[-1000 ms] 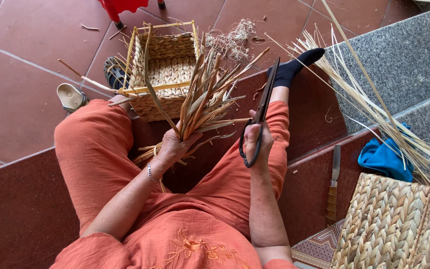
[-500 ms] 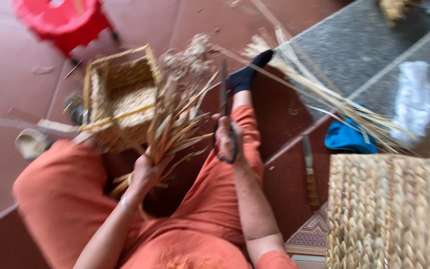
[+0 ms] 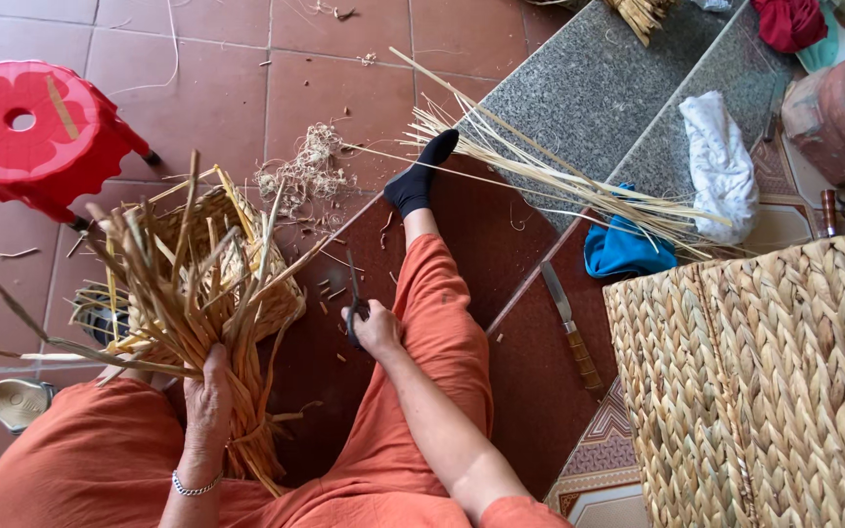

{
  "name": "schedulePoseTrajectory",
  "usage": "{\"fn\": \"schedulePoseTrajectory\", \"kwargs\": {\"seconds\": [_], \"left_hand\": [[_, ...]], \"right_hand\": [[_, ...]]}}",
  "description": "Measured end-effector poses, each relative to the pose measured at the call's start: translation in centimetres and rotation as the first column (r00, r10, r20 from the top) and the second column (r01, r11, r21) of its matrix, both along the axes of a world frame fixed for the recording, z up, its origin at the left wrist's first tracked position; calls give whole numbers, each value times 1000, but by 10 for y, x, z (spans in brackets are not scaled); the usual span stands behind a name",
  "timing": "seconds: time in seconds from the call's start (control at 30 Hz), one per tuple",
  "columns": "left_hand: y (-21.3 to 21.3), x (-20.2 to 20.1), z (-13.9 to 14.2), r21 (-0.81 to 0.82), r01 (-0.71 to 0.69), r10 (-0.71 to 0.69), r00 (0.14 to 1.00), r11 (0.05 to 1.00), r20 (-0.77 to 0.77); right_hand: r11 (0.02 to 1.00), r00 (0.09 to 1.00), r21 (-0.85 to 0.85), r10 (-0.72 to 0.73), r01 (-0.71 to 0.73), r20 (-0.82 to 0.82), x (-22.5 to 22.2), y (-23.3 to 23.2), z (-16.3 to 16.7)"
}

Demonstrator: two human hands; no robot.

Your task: The person sits on the floor and weaves a small rectangular basket using dried palm leaves. They trim excess strands with scissors and continue weaving the sides of the basket.

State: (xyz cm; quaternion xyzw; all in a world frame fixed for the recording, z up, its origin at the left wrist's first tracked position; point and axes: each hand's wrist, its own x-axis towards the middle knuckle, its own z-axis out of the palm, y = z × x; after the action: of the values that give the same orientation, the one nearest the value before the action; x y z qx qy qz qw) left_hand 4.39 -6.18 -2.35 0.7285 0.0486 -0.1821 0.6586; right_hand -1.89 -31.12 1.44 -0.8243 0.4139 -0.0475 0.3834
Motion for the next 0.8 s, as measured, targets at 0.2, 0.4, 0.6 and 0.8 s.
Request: {"fn": "schedulePoseTrajectory", "kwargs": {"seconds": [0.2, 0.4, 0.6, 0.8], "left_hand": [[2, 0, 5, -81, -33, 39, 997, 996, 65], [4, -4, 7, -174, -37, 60, 990, 984, 129], [5, -7, 14, -244, -40, 80, 985, 969, 153], [4, -9, 11, -219, 9, 27, 986, 976, 162]], "right_hand": [[983, 960, -16, 174, -182, -220, 6, 18, 11], [923, 829, 155, 384, -352, -406, 0, 25, 12], [861, 656, 157, 475, -483, -587, -3, 31, 12], [856, 626, 161, 476, -491, -617, -8, 28, 10]]}}
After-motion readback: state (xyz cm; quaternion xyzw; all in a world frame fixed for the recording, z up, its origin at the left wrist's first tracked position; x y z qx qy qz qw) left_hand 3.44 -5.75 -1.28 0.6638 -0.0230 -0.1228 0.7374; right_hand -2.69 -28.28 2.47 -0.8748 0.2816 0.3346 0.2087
